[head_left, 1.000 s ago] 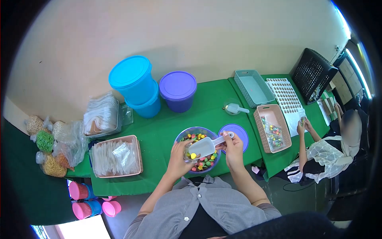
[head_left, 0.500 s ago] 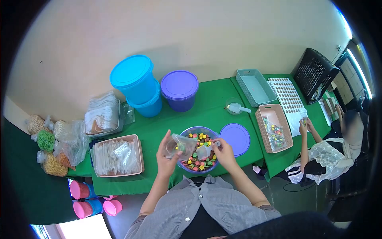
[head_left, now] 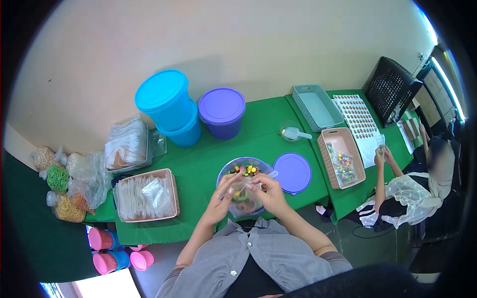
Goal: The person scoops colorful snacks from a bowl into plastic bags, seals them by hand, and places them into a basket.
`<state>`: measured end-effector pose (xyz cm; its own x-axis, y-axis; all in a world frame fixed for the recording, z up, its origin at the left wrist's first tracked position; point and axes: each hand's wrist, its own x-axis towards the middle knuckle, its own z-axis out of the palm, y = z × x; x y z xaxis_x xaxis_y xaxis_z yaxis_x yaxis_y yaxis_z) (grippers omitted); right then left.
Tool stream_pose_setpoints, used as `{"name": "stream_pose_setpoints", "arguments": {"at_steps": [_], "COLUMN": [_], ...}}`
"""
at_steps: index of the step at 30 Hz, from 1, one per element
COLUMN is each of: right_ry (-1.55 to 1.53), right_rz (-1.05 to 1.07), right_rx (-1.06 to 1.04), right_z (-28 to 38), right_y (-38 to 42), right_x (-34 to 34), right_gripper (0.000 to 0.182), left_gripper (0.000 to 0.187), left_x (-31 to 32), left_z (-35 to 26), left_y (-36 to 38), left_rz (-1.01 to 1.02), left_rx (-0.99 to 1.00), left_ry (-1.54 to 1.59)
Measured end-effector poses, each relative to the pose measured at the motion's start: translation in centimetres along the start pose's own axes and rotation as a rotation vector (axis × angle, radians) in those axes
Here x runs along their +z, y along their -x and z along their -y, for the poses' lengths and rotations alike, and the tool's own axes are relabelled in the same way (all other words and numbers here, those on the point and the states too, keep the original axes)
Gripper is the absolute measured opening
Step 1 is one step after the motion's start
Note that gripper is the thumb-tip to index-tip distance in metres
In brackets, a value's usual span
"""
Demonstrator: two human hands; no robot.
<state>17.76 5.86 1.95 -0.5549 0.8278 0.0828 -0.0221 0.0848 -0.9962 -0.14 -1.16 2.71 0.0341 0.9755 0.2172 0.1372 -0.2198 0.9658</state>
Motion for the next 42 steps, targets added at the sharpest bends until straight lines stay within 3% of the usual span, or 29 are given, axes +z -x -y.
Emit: {"name": "stream_pose_setpoints", "arguments": {"at_steps": [2,4,7,11,15,17,20,21,22,24,28,34,36,42], "right_ry": [-0.068,0.167,-0.037,0.067,0.079,0.072,-0.133,-0.159,-0.156,-0.263,-0.398,-0.205,0.076,0.118], "right_rz": [-0.006,-0.074,0.035,-0.173,-0.062,-0.203,-0.183,-0.145,-0.146,-0.122,-0.157,-0.076,-0.107,-0.091], "right_rx": [-0.002,-0.183,-0.076,-0.106,-0.153,-0.077,-0.011,0.004,0.005,-0.012,0.021,-0.092,-0.14,-0.149], "right_z": [-0.5,0.2,0.7,0.0,0.3,-0.4,-1.9,-1.8,-1.8,-1.6,-0.8,-1.3,-1.3,-0.2], "right_y": [-0.2,-0.4,0.2,-0.5,-0.2,-0.5,-0.5,-0.3,-0.1,0.3,0.5,0.3,0.2,0.4], "right_x": [0.2,-0.2,0.9,0.7,0.4,-1.0,-2.2,-2.5,-2.5,-2.3,-0.8,-0.5,-1.4,-3.0], "right_gripper": [0.013,0.014,0.013,0.014,0.013,0.012,0.012,0.013,0.013,0.012,0.016,0.017,0.012,0.017], "left_gripper": [0.054,0.057,0.062,0.06,0.061,0.058,0.053,0.041,0.041,0.029,0.021,0.013,0.011,0.013], "left_x": [0.2,0.1,0.1,0.0,0.5,0.5,2.3,2.9,3.0,3.4,3.3,4.0,3.8,4.2], "left_z": [-0.8,-0.2,0.1,-0.3,-0.1,0.6,0.1,0.8,1.4,2.3,2.8,2.7,2.4,0.1], "left_y": [0.0,-0.1,0.1,-0.2,-0.1,0.1,0.4,0.3,0.4,0.4,0.2,0.3,0.2,0.1], "left_rz": [-0.021,-0.013,-0.007,0.028,-0.018,0.045,0.026,-0.072,-0.071,-0.269,-0.345,-0.392,-0.374,-0.377], "left_rx": [-0.059,-0.031,-0.028,-0.014,-0.058,-0.146,-0.154,-0.24,-0.239,-0.312,-0.234,-0.142,-0.161,-0.125], "left_ry": [0.111,0.062,0.04,0.029,0.1,0.146,-0.014,0.176,0.179,0.321,0.311,0.253,0.107,-0.02]}}
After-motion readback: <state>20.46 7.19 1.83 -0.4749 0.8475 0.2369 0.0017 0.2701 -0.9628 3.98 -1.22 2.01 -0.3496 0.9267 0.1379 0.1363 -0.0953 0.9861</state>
